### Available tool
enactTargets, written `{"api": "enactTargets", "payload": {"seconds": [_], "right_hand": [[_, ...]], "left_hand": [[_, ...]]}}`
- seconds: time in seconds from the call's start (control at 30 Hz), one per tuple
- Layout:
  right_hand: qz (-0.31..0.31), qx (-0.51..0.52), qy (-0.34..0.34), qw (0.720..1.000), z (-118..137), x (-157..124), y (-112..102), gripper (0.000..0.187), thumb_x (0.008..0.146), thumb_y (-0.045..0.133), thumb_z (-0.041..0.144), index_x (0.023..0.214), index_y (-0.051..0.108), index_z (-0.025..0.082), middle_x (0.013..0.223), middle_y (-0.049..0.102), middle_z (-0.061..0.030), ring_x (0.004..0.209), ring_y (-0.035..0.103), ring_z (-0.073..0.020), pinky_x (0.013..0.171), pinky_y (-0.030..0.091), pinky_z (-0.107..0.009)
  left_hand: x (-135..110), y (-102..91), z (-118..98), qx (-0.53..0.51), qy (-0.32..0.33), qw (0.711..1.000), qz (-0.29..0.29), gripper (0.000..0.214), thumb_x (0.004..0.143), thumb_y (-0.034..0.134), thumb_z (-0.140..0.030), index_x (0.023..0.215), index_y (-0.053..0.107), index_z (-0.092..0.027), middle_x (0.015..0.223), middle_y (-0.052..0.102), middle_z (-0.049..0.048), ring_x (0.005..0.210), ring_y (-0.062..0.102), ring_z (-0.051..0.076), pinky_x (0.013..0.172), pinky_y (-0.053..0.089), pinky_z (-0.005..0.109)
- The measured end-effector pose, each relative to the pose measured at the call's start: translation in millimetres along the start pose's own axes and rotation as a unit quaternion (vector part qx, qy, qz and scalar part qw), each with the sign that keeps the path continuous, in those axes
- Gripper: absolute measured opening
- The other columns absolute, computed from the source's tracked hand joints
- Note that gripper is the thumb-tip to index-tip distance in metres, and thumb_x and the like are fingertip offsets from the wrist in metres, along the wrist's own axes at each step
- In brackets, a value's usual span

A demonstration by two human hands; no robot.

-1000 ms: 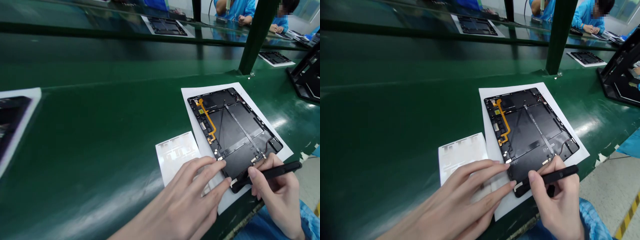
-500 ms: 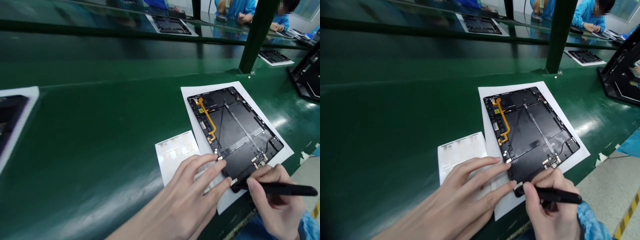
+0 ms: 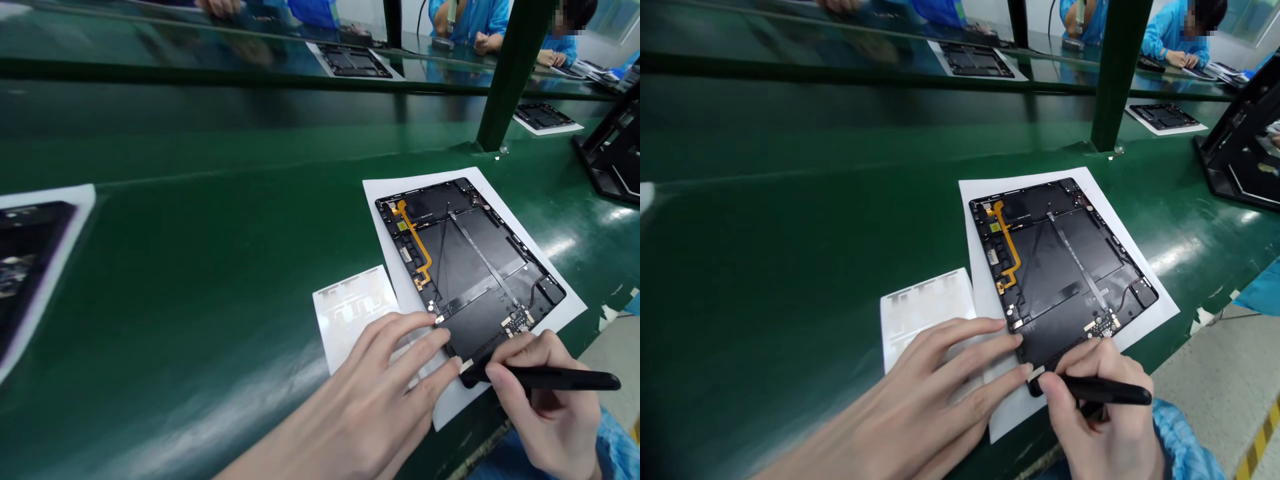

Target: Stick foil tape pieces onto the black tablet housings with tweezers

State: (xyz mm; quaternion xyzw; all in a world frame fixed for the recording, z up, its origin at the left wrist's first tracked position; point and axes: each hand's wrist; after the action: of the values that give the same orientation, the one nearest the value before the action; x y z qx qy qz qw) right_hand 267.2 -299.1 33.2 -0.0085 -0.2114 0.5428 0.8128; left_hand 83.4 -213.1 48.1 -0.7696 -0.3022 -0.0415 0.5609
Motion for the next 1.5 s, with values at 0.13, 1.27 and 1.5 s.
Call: {"api": "enactTargets", "payload": {"seconds": [0.13, 1.27, 1.5], "right_hand": [[0.021, 0.030, 0.013, 0.999, 1.1, 5.2, -7.9, 0.009, 0.094, 0.065, 0.020, 0.087, 0.060, 0.024, 0.079, 0.065, -0.0003, 0.067, 0.061, -0.0158, 0.059, 0.046, -0.027], [0.081, 0.073, 0.047, 0.993, 2.5, 28.6, -20.8, 0.011, 0.099, 0.056, 0.016, 0.094, 0.059, 0.025, 0.086, 0.059, 0.0026, 0.058, 0.056, -0.0085, 0.054, 0.047, -0.019], [0.074, 0.058, 0.041, 0.995, 1.7, 27.8, -19.6, 0.011, 0.099, 0.056, 0.017, 0.093, 0.059, 0.025, 0.086, 0.060, 0.0030, 0.058, 0.057, -0.0084, 0.054, 0.048, -0.018]], "left_hand": [[2.7, 1.3, 1.0, -0.024, 0.018, 0.998, -0.051, 0.028, 0.100, 0.042, -0.011, 0.110, 0.068, -0.016, 0.106, 0.071, 0.0063, 0.109, 0.058, 0.022, 0.095, 0.052, 0.036], [0.7, 10.6, -1.1, 0.018, 0.007, 0.999, -0.048, 0.027, 0.104, 0.041, -0.023, 0.108, 0.068, -0.021, 0.104, 0.069, -0.0016, 0.113, 0.053, 0.018, 0.115, 0.027, 0.032], [-3.9, 13.3, -8.5, 0.097, 0.005, 0.993, -0.070, 0.033, 0.102, 0.035, -0.017, 0.110, 0.067, -0.022, 0.113, 0.068, 0.0015, 0.128, 0.046, 0.019, 0.121, 0.019, 0.038]]}}
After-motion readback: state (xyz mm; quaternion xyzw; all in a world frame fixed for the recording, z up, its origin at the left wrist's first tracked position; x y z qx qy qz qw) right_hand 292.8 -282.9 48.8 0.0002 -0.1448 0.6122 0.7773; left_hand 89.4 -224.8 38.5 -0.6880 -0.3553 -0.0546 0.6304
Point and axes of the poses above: each hand's wrist, its own x-axis towards the middle knuckle, its own y-axis out of the palm, z = x × y
